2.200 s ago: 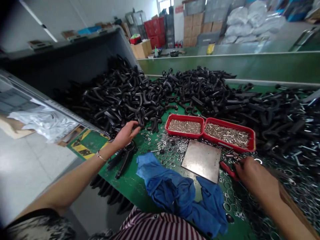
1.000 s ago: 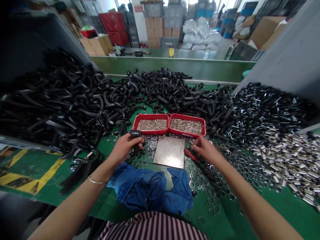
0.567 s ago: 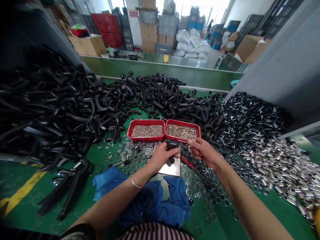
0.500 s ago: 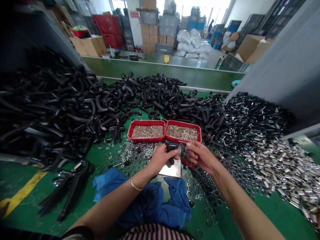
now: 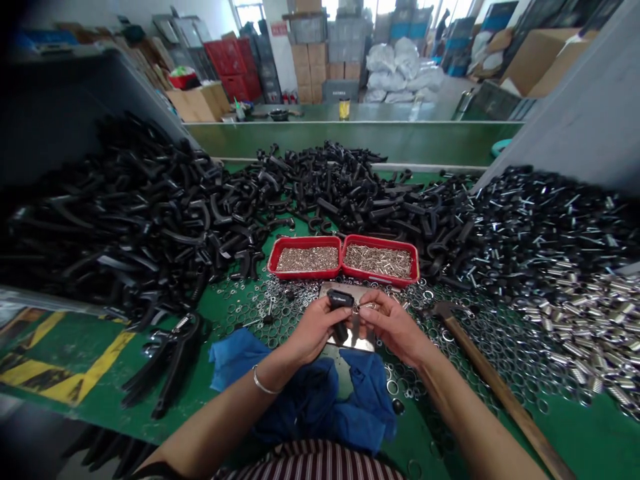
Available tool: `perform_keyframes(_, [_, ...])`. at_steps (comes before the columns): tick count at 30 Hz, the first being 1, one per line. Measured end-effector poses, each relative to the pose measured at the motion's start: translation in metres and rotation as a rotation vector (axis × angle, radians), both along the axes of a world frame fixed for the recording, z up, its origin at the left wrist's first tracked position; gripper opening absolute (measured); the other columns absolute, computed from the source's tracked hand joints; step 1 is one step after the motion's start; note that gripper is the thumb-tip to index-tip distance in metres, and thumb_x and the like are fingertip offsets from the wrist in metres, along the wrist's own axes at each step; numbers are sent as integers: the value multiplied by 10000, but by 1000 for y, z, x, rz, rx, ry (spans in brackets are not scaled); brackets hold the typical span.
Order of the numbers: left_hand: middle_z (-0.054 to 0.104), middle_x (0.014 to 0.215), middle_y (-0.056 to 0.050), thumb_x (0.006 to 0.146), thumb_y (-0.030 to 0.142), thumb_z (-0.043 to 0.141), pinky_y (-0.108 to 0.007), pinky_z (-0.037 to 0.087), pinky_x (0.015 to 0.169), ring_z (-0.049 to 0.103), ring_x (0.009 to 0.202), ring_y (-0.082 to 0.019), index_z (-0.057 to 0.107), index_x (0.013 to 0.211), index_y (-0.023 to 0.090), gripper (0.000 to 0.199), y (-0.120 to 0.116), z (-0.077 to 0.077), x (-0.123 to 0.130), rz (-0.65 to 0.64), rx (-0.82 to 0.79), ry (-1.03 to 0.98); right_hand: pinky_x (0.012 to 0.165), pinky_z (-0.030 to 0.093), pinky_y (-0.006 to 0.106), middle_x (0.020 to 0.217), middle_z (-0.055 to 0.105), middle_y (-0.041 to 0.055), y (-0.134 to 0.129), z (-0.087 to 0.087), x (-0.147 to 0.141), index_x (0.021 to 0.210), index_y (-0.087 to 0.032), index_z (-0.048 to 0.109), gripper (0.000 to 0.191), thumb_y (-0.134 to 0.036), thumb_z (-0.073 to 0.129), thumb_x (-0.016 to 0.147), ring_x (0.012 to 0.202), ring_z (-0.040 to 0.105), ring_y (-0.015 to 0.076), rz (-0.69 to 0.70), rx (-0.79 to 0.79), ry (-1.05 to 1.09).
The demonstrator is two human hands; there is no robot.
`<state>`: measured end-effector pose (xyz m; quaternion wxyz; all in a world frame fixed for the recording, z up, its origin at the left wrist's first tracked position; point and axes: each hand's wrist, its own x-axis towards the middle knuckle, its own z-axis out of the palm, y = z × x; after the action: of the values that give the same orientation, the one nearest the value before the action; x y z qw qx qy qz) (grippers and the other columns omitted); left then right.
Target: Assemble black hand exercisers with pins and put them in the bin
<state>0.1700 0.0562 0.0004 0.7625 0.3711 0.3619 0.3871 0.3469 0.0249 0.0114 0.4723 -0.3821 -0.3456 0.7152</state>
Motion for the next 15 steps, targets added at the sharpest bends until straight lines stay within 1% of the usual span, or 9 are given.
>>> perform_keyframes(3, [666,812,-22,730,316,790,-262,464,688,600,691,-120,662,918,126,296,-3,-1,-5,-64,24,50,635,514,238,763,601,-22,-2,-8,6,1030,-202,604,222,-265,729,857,675,590,96,57,-109,74])
perform_keyframes(5, [675,832,-27,740,330,781,-266,464,706,603,716,-128,672,929,129,296,-5,-3,-9,-118,86,101,635,510,232,774,594,-18,-4,-13,8,1033,-187,615,225,-284,724,861,655,571,83,112,-183,96])
perform_keyframes(7, [678,843,-27,753,334,765,-270,464,723,604,738,-137,673,934,135,285,-7,-6,-12,-140,160,158,641,511,241,775,591,-15,-6,-14,6,1016,-187,616,219,-331,704,876,654,570,86,130,-200,66])
perform_keyframes(9, [670,839,-22,766,317,741,-274,461,736,597,758,-146,662,920,141,247,-8,-7,-15,-122,253,240,663,515,265,776,599,-14,-8,-11,3,1005,-203,610,222,-376,683,887,673,592,107,78,-114,-73])
perform_keyframes(12, [649,870,-27,793,245,679,-284,457,775,586,831,-165,649,901,155,144,-8,-5,-21,-77,448,410,751,522,320,873,640,5,-12,-1,0,1105,-247,606,290,-392,696,871,786,638,159,-105,141,-450])
perform_keyframes(13, [646,907,-32,794,212,657,-285,457,788,584,862,-169,647,936,163,150,-6,-4,-23,-61,498,456,782,521,339,921,651,14,-12,3,1,1153,-260,601,331,-397,697,868,825,646,175,-150,211,-556])
perform_keyframes(15, [639,982,-35,789,160,616,-275,464,763,587,859,-160,618,1083,191,296,-2,-3,-26,-45,517,483,807,523,369,965,664,25,-11,7,6,1199,-272,596,369,-413,687,871,845,655,194,-168,270,-659])
